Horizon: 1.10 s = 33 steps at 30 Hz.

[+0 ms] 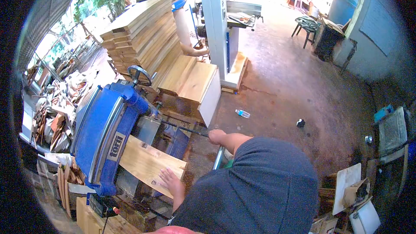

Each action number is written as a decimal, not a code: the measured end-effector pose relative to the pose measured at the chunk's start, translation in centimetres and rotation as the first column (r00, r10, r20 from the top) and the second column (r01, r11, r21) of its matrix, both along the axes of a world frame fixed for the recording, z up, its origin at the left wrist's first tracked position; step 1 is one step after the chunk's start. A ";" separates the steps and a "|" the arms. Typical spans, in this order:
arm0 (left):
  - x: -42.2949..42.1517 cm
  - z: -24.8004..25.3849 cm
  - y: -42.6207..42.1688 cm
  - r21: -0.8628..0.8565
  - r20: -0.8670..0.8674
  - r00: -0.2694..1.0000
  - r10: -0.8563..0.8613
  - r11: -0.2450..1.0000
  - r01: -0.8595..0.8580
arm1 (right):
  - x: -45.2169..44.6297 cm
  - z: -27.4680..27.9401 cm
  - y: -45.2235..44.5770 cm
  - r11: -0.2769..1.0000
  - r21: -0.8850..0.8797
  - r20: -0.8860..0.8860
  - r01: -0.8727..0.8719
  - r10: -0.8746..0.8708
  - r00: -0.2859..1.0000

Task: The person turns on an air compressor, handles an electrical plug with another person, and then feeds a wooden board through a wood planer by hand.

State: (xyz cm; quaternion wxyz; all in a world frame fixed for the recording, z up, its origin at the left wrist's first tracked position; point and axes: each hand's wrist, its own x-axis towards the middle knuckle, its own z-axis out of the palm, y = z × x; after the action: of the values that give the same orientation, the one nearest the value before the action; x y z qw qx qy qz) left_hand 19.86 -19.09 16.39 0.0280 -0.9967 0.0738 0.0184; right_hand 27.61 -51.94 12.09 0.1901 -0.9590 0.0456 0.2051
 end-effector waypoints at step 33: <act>0.4 -2.6 1.2 -0.052 0.059 0.996 0.067 0.997 -0.064 | 0.8 0.0 0.1 1.000 -0.015 -0.015 0.012 -0.013 1.000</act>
State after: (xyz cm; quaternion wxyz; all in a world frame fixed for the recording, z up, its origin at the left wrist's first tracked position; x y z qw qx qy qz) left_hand 20.24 -17.86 13.74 0.0044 -0.9991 0.0407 -0.0127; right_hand 28.38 -51.88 12.09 0.1841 -0.9585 0.0546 0.2109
